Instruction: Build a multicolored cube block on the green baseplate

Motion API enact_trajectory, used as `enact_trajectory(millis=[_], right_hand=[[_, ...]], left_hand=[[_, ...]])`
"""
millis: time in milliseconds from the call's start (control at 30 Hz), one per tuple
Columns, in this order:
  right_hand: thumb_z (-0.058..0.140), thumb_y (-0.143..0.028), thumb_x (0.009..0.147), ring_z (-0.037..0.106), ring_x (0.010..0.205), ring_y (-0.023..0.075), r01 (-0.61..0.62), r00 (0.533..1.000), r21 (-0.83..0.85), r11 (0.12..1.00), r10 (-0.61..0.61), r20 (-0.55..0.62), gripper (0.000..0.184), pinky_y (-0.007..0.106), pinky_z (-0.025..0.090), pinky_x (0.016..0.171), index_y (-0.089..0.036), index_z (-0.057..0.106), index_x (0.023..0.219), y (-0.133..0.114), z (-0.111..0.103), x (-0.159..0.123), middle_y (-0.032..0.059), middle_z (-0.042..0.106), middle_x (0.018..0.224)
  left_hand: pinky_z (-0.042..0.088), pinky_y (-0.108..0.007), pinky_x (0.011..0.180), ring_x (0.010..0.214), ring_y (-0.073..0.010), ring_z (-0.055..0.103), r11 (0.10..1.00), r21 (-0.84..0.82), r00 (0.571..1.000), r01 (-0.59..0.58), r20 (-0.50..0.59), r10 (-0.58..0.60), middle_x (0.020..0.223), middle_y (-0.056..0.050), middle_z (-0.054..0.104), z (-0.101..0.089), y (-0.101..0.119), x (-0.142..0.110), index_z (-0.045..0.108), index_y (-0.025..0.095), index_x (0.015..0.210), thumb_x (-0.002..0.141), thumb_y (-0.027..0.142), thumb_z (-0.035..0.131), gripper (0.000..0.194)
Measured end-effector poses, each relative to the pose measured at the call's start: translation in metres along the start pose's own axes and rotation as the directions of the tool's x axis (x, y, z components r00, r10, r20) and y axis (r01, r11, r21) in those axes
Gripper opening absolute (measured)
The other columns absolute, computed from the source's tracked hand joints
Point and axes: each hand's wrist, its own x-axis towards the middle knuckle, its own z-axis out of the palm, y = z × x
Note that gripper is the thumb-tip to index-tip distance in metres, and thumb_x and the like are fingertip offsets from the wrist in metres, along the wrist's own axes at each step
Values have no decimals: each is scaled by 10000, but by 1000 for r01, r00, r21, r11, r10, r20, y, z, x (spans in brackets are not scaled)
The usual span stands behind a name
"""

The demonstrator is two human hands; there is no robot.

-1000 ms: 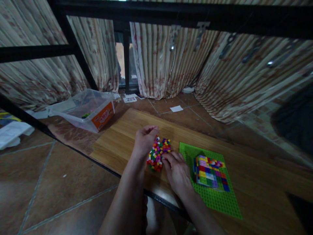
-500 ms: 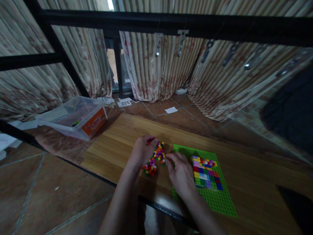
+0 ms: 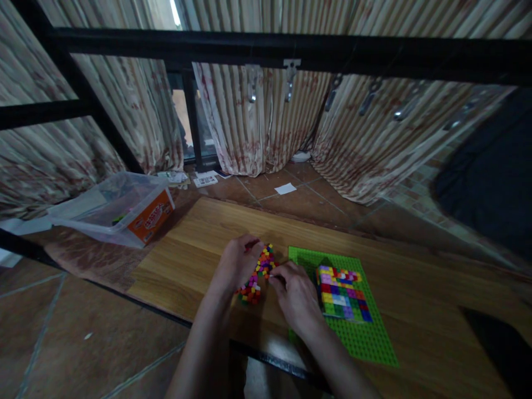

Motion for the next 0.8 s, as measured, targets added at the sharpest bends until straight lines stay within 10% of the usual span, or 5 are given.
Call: enact_trajectory(millis=[333, 533, 800], right_hand=[[549, -241, 899, 596, 863, 176, 57, 981, 369, 928, 17, -194, 125, 305, 479, 773, -237, 671, 871, -15, -13, -1, 23, 645, 868], [605, -235, 869, 596, 944, 157, 144, 914, 611, 778, 132, -383, 109, 287, 488, 810, -264, 709, 892, -22, -30, -3, 23, 615, 984], [615, -219, 862, 600, 961, 169, 204, 891, 515, 833, 60, -450, 119, 313, 490, 829, -262, 701, 933, -8, -46, -4, 36, 616, 1017]], left_hand=[[401, -211, 566, 598, -110, 539, 946, -291, 983, 145, 148, -105, 651, -7, 633, -2, 7, -3, 690, 148, 731, 752, 364, 642, 222], [472, -223, 596, 603, -103, 593, 666, -584, 834, 464, 542, -105, 703, -34, 658, 2, 29, -18, 692, 138, 808, 676, 406, 760, 306], [420, -190, 498, 521, -74, 525, 660, -622, 841, 421, 540, -29, 601, -1, 605, 27, 37, -21, 642, 128, 688, 724, 436, 726, 321]])
